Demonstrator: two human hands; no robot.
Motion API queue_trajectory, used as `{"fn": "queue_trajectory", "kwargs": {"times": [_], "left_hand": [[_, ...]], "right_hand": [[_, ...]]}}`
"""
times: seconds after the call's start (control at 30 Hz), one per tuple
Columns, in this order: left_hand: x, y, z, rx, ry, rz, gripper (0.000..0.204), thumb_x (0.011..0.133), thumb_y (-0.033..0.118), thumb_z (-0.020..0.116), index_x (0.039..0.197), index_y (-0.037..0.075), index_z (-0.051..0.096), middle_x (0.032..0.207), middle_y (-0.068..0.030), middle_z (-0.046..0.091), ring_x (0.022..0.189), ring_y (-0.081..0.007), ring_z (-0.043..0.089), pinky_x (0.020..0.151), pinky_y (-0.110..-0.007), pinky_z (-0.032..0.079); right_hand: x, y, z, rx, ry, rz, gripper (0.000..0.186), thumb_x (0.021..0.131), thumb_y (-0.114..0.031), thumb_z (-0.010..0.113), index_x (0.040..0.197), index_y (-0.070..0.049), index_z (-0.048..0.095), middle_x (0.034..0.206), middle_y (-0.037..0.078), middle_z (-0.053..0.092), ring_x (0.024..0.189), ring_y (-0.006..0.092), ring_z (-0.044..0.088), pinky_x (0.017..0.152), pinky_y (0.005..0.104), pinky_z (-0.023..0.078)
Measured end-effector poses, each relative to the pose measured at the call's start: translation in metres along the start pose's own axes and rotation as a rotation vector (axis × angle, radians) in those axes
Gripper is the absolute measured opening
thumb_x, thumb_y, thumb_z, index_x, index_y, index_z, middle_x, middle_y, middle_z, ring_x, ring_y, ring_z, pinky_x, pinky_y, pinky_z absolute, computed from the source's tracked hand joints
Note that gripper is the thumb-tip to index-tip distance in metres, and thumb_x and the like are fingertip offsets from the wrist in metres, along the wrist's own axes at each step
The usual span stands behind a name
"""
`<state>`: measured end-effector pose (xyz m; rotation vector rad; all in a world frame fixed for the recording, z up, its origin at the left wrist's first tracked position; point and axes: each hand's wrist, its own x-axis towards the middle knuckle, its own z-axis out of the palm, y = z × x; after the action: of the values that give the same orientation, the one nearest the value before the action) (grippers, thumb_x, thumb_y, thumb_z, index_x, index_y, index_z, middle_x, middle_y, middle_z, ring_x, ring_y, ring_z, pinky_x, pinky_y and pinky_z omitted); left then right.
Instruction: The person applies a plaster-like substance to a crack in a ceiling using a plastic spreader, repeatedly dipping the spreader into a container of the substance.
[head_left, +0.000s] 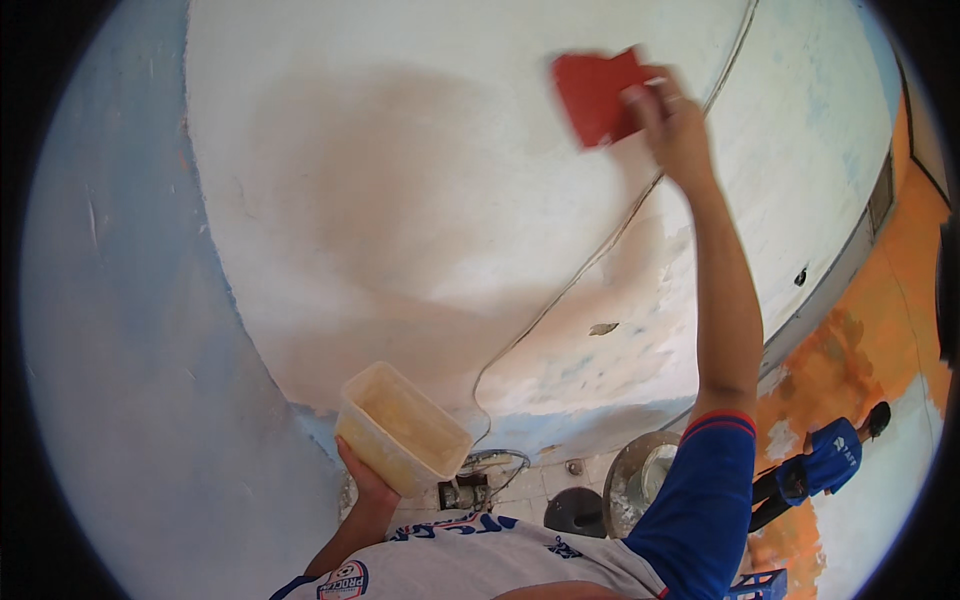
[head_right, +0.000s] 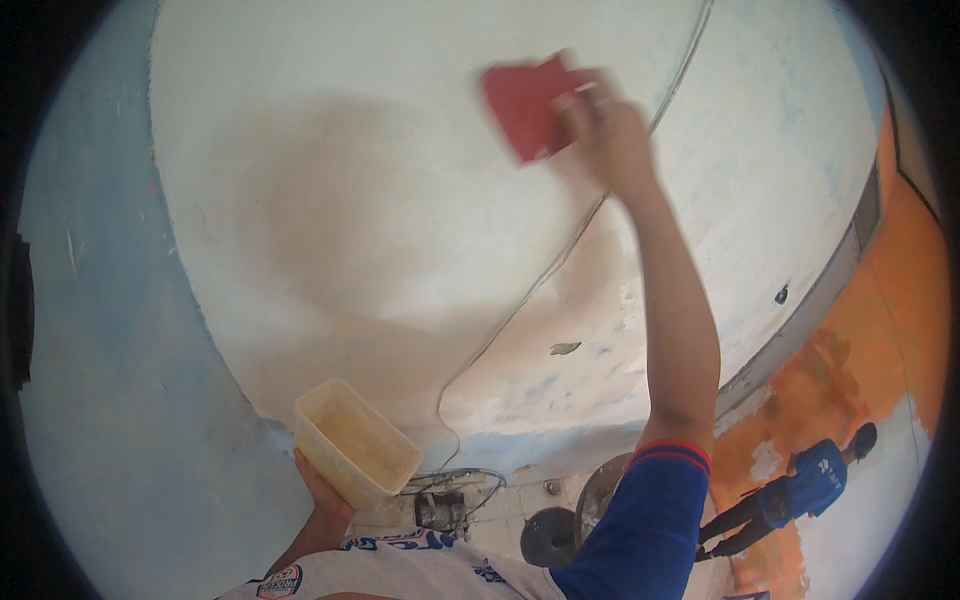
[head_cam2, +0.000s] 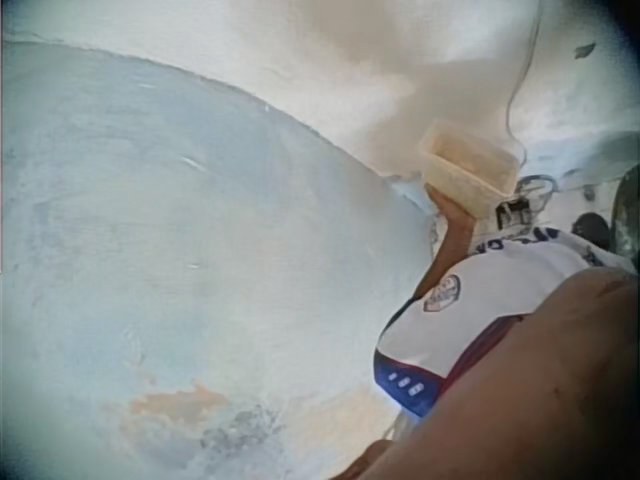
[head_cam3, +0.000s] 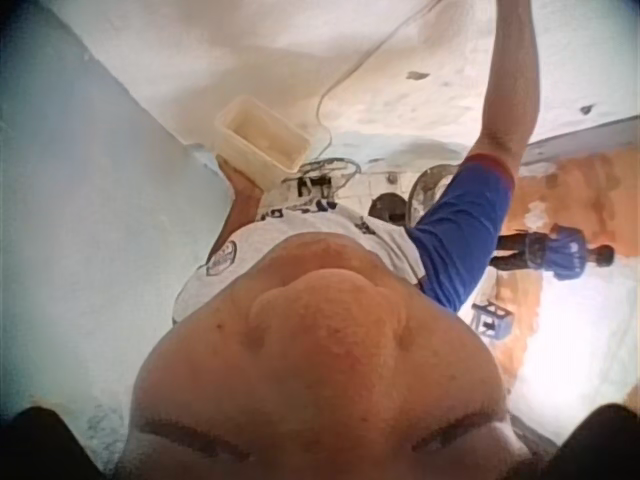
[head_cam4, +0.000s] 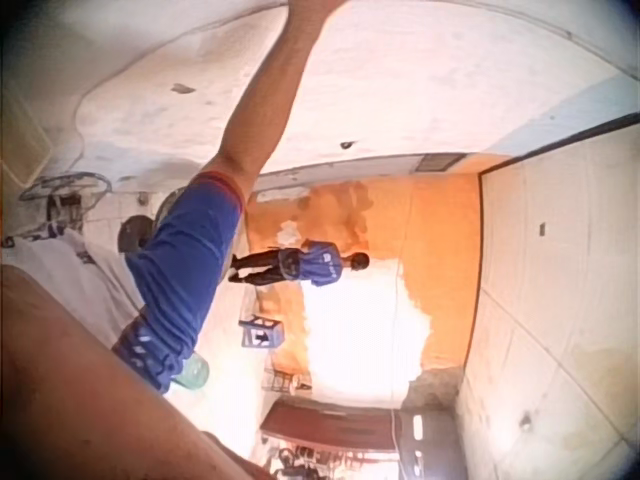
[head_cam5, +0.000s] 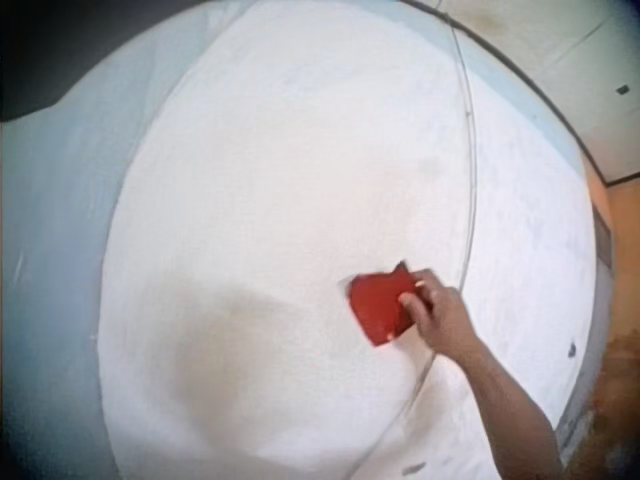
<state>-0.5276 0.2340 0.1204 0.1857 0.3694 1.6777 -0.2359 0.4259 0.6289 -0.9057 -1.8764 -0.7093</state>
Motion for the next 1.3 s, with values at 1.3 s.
{"fn": "queue_trajectory", "kwargs": {"times": [1.3], "left_hand": [[-0.012,0.054,-0.035,-0.034,-0.067,-0.087,0.084,0.096,0.081,0.036,0.154,0.02,0.044,0.154,-0.0053,0.05,0.139,-0.029,0.05,0.115,-0.048,0.043]], "right_hand": [[-0.008,-0.061,0.006,-0.183,-0.22,-0.029,0.033,0.102,-0.033,0.063,0.124,-0.01,0.058,0.087,0.022,0.073,0.084,0.0414,0.071,0.074,0.0511,0.053]]}}
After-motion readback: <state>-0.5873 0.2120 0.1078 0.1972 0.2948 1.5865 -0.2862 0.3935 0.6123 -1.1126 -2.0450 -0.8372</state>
